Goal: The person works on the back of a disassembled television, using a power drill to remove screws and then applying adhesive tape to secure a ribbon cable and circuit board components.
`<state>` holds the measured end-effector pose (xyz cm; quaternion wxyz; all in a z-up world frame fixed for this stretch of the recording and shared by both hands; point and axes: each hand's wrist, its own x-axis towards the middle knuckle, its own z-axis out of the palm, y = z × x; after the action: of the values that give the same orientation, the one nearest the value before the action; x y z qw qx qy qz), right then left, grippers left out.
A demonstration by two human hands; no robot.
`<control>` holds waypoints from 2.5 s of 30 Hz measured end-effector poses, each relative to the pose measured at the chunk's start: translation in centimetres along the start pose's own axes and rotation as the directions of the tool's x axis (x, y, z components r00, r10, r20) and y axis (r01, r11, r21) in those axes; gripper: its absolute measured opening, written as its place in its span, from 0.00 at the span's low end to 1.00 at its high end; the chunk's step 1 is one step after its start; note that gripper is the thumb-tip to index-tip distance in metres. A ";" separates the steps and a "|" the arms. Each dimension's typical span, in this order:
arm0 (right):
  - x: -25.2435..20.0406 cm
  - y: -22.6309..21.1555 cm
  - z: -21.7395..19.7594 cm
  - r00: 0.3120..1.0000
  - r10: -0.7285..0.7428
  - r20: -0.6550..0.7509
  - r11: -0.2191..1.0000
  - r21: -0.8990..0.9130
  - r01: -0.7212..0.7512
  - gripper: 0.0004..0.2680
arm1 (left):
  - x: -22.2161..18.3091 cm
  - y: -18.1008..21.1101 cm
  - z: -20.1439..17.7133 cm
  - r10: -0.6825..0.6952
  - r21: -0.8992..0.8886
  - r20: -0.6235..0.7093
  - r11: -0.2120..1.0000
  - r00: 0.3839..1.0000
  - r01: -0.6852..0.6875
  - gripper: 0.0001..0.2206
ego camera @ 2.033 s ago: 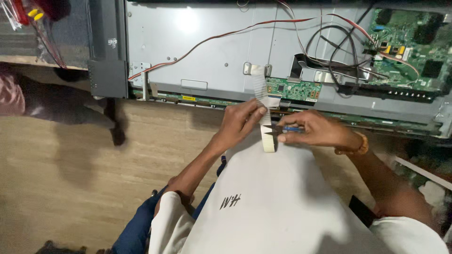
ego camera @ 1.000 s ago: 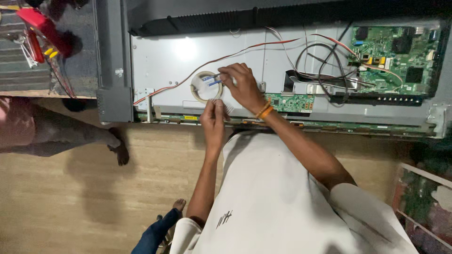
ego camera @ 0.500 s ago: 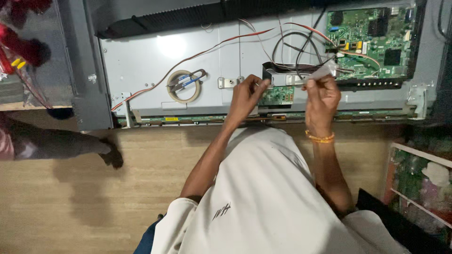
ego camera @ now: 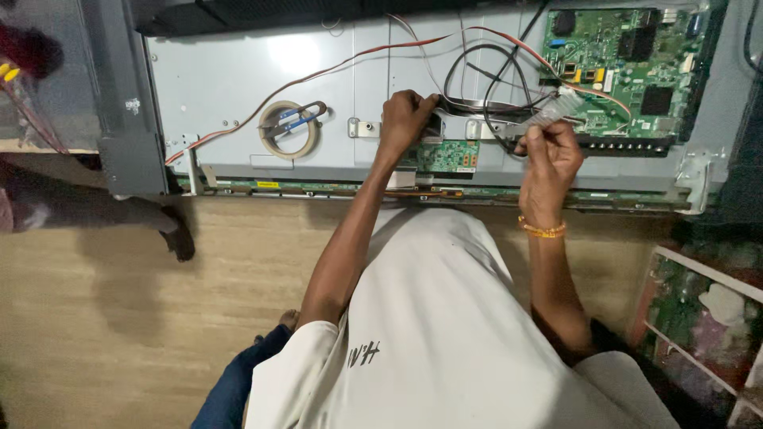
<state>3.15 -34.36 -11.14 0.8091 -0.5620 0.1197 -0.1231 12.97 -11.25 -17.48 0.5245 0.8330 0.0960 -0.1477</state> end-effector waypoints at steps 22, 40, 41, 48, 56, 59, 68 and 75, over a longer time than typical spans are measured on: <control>5.0 2.4 5.0 0.936 0.177 0.303 0.983 -0.102 -0.153 0.08 | -3.9 2.5 0.2 0.310 0.335 -0.145 0.909 0.939 -0.248 0.07; 3.2 8.2 6.8 0.954 0.101 0.281 0.941 -0.339 0.000 0.30 | -3.0 0.0 -1.9 0.465 0.511 0.077 0.741 0.882 -0.436 0.16; 2.9 8.3 6.9 0.961 0.138 0.240 0.958 -0.279 -0.068 0.29 | -2.5 0.1 -2.3 0.458 0.558 0.117 0.704 0.881 -0.440 0.14; 1.4 8.7 7.6 0.960 0.242 0.144 0.959 -0.186 -0.214 0.29 | 0.8 0.9 -6.2 0.419 0.626 0.429 0.500 0.800 -0.598 0.10; 1.3 6.7 9.8 0.857 0.512 -0.058 0.831 -0.217 -0.512 0.28 | 2.8 -0.3 -8.1 0.553 0.454 0.515 0.472 0.655 -0.756 0.15; 1.0 7.0 10.6 0.882 0.460 -0.103 0.859 -0.201 -0.472 0.28 | 3.5 -1.0 -8.1 0.529 0.430 0.543 0.492 0.652 -0.757 0.20; -1.1 11.3 11.0 0.999 0.028 -0.028 0.917 -0.398 -0.037 0.27 | 4.8 -2.2 -8.2 0.531 0.338 0.565 0.549 0.632 -0.764 0.11; -1.4 12.0 11.2 0.991 0.035 -0.127 0.864 -0.494 -0.094 0.27 | 4.7 -1.5 -8.4 0.521 0.304 0.569 0.585 0.636 -0.752 0.13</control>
<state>6.32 -19.91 -18.55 0.6318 -0.7398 0.2121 -0.0928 18.12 -2.96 -16.99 0.3050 0.8636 -0.3765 -0.1393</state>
